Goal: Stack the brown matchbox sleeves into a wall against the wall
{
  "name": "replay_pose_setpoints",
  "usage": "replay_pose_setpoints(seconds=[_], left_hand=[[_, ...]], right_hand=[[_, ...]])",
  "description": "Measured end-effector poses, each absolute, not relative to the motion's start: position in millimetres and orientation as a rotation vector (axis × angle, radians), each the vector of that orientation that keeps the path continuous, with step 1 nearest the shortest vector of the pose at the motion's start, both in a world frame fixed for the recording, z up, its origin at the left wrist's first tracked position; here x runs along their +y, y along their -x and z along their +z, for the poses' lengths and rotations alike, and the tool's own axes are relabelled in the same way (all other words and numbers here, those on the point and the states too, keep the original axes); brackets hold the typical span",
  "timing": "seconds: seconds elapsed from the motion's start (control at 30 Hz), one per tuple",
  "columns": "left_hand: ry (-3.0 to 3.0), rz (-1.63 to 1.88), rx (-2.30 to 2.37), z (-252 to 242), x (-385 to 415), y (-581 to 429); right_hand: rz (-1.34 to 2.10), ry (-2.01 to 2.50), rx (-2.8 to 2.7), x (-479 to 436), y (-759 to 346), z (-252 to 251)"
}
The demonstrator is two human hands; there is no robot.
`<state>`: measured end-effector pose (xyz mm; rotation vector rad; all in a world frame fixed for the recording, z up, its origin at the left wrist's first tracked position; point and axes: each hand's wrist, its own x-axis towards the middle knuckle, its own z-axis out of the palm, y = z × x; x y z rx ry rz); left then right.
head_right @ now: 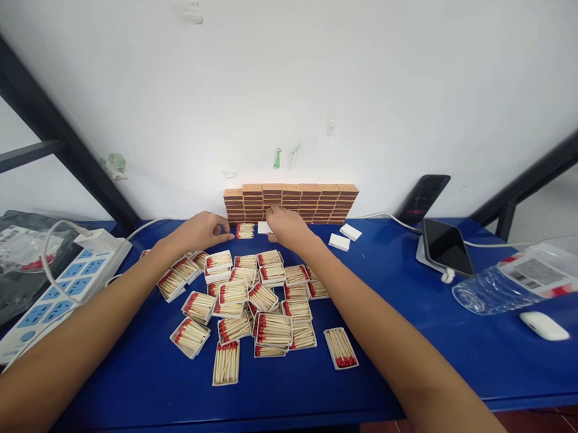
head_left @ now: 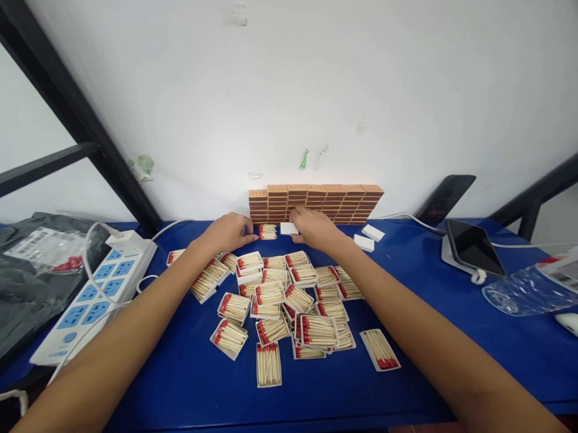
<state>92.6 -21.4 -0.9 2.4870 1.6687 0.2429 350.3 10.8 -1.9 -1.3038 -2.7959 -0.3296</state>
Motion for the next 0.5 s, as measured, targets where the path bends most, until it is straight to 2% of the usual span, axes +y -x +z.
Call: replay_pose_setpoints(seconds=[0.37,0.5], left_hand=[[-2.491,0.251,1.665,-3.9,-20.3,-91.3],[-2.502,0.241,1.657,-4.9,-19.3,-89.9]], right_hand=[[-0.379,1.315,-2.831,0.1,-351.6,18.3],[-0.162,1.374,-2.836,0.1,-362.8,32.8]])
